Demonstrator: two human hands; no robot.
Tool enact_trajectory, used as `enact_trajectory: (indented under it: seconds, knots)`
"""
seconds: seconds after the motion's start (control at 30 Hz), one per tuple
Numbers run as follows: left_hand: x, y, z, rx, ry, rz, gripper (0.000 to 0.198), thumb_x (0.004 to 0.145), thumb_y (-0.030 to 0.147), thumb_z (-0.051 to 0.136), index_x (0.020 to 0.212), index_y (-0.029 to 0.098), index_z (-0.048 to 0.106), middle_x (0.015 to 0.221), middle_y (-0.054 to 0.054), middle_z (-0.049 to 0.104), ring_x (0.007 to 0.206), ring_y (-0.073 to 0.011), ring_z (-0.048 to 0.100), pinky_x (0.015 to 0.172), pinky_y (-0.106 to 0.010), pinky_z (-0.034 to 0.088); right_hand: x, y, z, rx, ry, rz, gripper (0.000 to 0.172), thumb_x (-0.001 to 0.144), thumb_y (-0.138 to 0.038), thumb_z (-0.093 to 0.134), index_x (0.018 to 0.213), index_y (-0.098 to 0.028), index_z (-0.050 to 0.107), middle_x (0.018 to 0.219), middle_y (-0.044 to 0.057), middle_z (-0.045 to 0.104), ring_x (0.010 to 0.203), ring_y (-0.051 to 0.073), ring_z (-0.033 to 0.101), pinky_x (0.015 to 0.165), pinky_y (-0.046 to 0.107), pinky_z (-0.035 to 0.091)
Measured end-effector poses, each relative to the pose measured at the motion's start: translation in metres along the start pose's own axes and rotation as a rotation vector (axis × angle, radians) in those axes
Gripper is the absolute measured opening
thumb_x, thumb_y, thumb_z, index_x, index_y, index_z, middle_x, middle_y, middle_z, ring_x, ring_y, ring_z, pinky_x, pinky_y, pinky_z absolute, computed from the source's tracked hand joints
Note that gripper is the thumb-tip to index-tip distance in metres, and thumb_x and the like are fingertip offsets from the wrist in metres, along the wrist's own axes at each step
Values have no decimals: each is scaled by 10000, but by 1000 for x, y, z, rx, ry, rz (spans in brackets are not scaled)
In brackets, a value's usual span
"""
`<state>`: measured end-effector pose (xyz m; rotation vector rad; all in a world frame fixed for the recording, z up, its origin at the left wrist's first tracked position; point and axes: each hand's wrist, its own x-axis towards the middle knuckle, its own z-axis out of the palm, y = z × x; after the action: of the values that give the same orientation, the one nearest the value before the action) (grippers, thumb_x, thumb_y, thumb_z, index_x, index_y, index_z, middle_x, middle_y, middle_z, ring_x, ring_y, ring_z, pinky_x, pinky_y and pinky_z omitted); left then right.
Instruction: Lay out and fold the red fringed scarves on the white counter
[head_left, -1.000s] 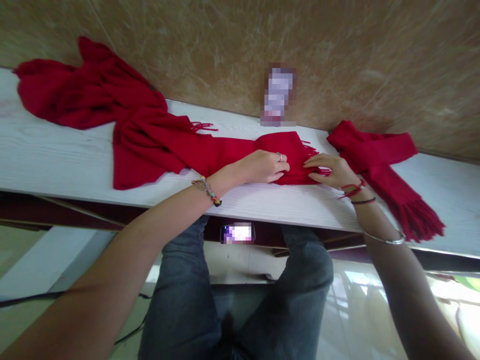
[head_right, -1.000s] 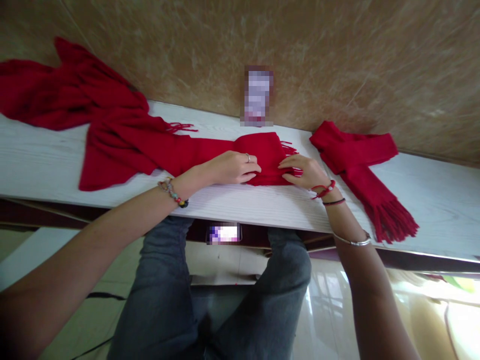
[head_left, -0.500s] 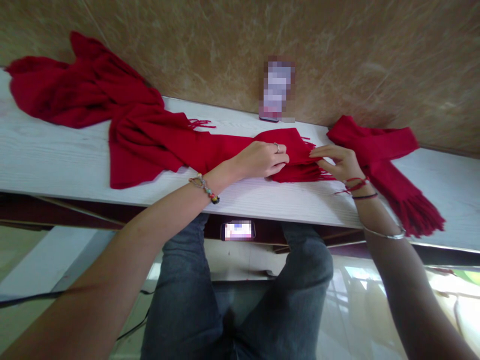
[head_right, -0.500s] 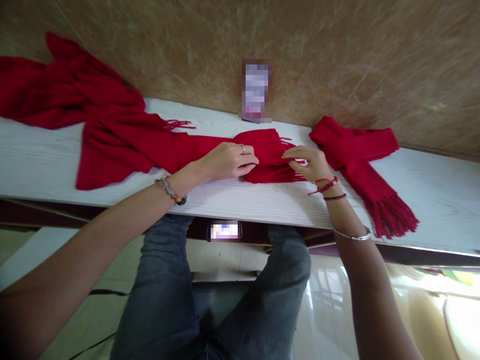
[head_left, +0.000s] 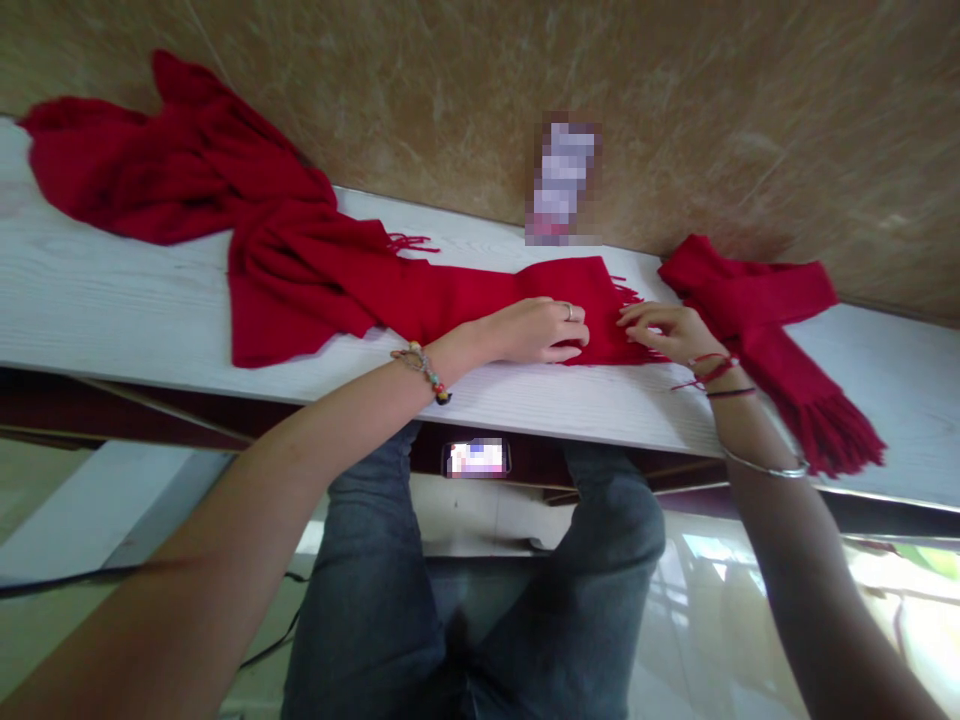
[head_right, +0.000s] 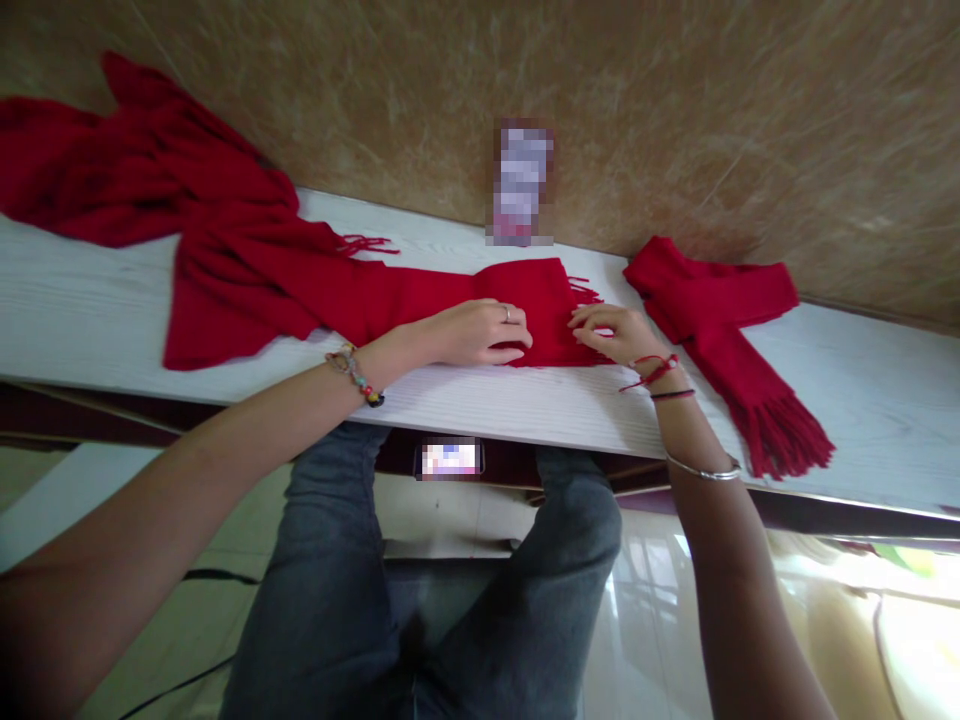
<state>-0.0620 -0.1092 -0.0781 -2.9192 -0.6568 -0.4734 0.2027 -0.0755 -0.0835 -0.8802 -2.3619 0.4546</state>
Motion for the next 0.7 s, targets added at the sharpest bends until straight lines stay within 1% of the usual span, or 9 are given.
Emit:
enact_trajectory:
  seconds: [0.03,0.1,0.2,0.3,0.4,0.47,0.6,0.63,0.7]
  knots:
    - [0,0,1,-24,11,-29,305,937,340,383,1087,200,608,1120,-79,602,1040,-176,555,871,-291,398,0,1,1,-11,15,-12,299,755,-473,615,563,-244,619,792,40,703,906,236,646,889,427,504]
    - [-1,-1,4,-74,-14,-101,392,924,416,403,1244,226,529,1338,-93,480,1249,-221,423,1000,-357,332,0,4,2,-36,28,-37,253,733,-430,641,567,-243,599,763,38,683,889,235,640,870,422,507]
    - [-5,-3,11,-156,-174,-160,568,880,529,435,1394,298,359,1509,-76,258,1396,-283,186,1067,-475,249,-1,9,2,-56,41,-42,149,706,-342,656,627,-236,588,792,41,659,881,233,627,850,419,506]
    - [-8,-4,15,-207,-280,-169,598,864,575,415,1410,349,318,1542,-52,176,1419,-297,87,1077,-523,205,-1,14,2,-49,48,-22,48,690,-240,614,730,-227,590,922,61,644,921,235,613,837,422,511]
    - [-8,-3,13,-218,-308,-172,611,850,597,401,1411,374,306,1555,-38,123,1421,-306,42,1082,-537,180,-2,19,2,-63,52,6,200,663,-159,546,845,-221,600,1039,78,621,995,244,594,827,420,521]
    - [-7,-1,11,-222,-314,-170,620,843,603,407,1413,388,293,1557,-28,107,1421,-308,28,1085,-545,170,-2,20,2,-105,96,15,273,652,-135,523,896,-222,608,1045,76,623,1018,247,587,849,426,515]
    - [-6,1,5,-235,-349,-176,595,859,590,393,1411,391,295,1561,-16,81,1420,-298,-18,1102,-557,110,5,19,-1,-194,293,43,276,722,-165,498,962,-233,618,1014,66,651,1024,245,592,936,449,469]
    - [-6,2,4,-244,-360,-179,589,864,594,380,1411,393,294,1562,-11,64,1419,-294,-35,1106,-556,87,9,18,-1,-213,320,63,278,749,-188,489,991,-233,617,1030,69,653,1037,248,590,951,456,459]
    - [-5,1,2,-262,-370,-187,582,876,604,341,1416,396,278,1564,4,22,1417,-285,-70,1115,-544,43,23,14,0,-264,286,101,315,792,-242,465,1074,-224,606,1096,86,645,1077,259,575,970,472,445]
